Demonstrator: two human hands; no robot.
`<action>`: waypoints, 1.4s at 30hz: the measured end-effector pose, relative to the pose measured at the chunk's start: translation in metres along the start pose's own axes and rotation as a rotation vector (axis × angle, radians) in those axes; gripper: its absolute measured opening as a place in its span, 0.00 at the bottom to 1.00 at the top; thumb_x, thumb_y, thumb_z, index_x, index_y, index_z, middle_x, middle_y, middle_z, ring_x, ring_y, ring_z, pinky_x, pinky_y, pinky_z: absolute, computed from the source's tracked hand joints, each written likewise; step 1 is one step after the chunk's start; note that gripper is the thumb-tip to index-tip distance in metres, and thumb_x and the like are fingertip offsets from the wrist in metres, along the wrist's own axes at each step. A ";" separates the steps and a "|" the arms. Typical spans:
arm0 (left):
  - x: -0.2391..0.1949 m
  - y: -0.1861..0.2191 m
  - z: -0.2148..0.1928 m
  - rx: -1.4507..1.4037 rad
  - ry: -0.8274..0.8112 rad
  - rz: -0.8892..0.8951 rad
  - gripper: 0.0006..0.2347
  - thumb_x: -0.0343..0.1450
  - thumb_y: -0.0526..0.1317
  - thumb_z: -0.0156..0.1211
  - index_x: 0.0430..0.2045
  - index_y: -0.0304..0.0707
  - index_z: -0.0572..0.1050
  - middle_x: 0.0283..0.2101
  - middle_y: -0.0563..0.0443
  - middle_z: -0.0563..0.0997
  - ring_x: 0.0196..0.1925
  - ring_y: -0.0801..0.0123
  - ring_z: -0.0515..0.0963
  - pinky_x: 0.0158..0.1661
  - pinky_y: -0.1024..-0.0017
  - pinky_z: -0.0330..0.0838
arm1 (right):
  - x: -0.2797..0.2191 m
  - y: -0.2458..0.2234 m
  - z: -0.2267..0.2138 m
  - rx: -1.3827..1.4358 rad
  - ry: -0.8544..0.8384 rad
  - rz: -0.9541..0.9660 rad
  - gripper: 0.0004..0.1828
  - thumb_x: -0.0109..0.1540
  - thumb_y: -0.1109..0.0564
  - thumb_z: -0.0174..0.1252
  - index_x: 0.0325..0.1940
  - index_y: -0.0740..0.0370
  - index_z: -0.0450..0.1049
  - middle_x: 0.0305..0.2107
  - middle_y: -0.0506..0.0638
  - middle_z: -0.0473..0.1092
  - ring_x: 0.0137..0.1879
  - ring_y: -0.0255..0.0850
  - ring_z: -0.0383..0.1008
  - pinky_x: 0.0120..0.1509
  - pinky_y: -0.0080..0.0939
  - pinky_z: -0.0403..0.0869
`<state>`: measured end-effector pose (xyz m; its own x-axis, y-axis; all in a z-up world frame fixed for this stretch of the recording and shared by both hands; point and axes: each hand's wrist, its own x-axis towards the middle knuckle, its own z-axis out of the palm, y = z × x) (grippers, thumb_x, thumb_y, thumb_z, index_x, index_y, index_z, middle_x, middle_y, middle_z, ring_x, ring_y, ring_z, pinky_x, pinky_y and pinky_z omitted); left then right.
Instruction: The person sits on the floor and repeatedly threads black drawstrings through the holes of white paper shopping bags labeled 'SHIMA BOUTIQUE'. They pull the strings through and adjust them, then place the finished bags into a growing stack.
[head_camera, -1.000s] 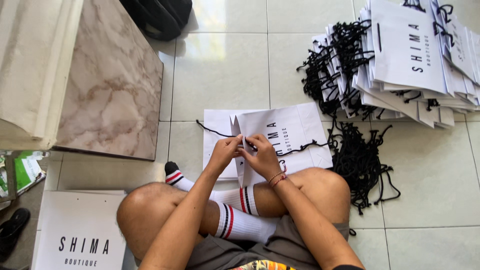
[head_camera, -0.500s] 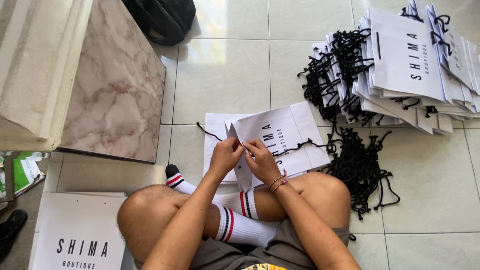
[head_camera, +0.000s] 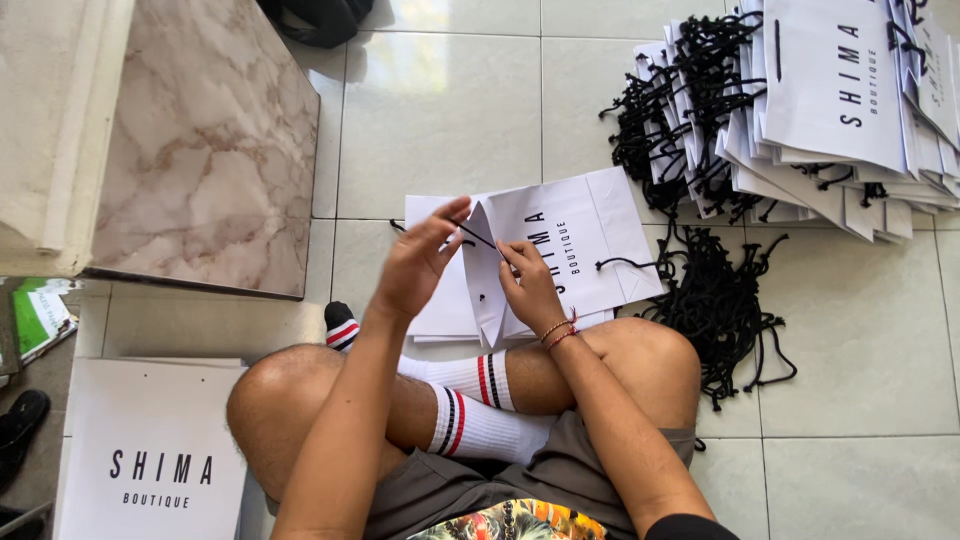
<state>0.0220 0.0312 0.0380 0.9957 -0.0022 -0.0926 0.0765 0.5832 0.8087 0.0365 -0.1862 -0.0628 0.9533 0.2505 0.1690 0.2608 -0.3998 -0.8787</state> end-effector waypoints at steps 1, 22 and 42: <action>0.004 -0.007 -0.008 -0.001 -0.001 -0.006 0.09 0.81 0.41 0.62 0.43 0.43 0.89 0.71 0.56 0.84 0.76 0.66 0.80 0.70 0.73 0.74 | -0.002 0.003 0.000 -0.001 0.002 0.006 0.22 0.73 0.65 0.59 0.72 0.69 0.80 0.54 0.62 0.77 0.57 0.52 0.83 0.53 0.41 0.86; 0.003 -0.082 -0.006 0.822 0.163 0.108 0.08 0.78 0.33 0.70 0.50 0.38 0.80 0.40 0.42 0.92 0.45 0.57 0.92 0.53 0.64 0.85 | 0.000 -0.014 -0.023 0.642 -0.198 0.397 0.13 0.75 0.63 0.59 0.62 0.59 0.85 0.34 0.43 0.72 0.38 0.30 0.69 0.42 0.29 0.79; 0.010 -0.075 -0.005 0.806 0.045 -0.243 0.09 0.74 0.39 0.63 0.39 0.37 0.89 0.29 0.47 0.89 0.34 0.65 0.88 0.41 0.69 0.84 | -0.002 -0.036 -0.027 -0.475 0.211 -0.328 0.05 0.61 0.58 0.78 0.37 0.49 0.87 0.41 0.42 0.83 0.39 0.41 0.80 0.45 0.41 0.80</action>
<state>0.0258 -0.0080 -0.0263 0.9451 -0.0103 -0.3266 0.3189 -0.1879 0.9290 0.0287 -0.1961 -0.0191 0.8086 0.2666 0.5245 0.5392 -0.6927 -0.4790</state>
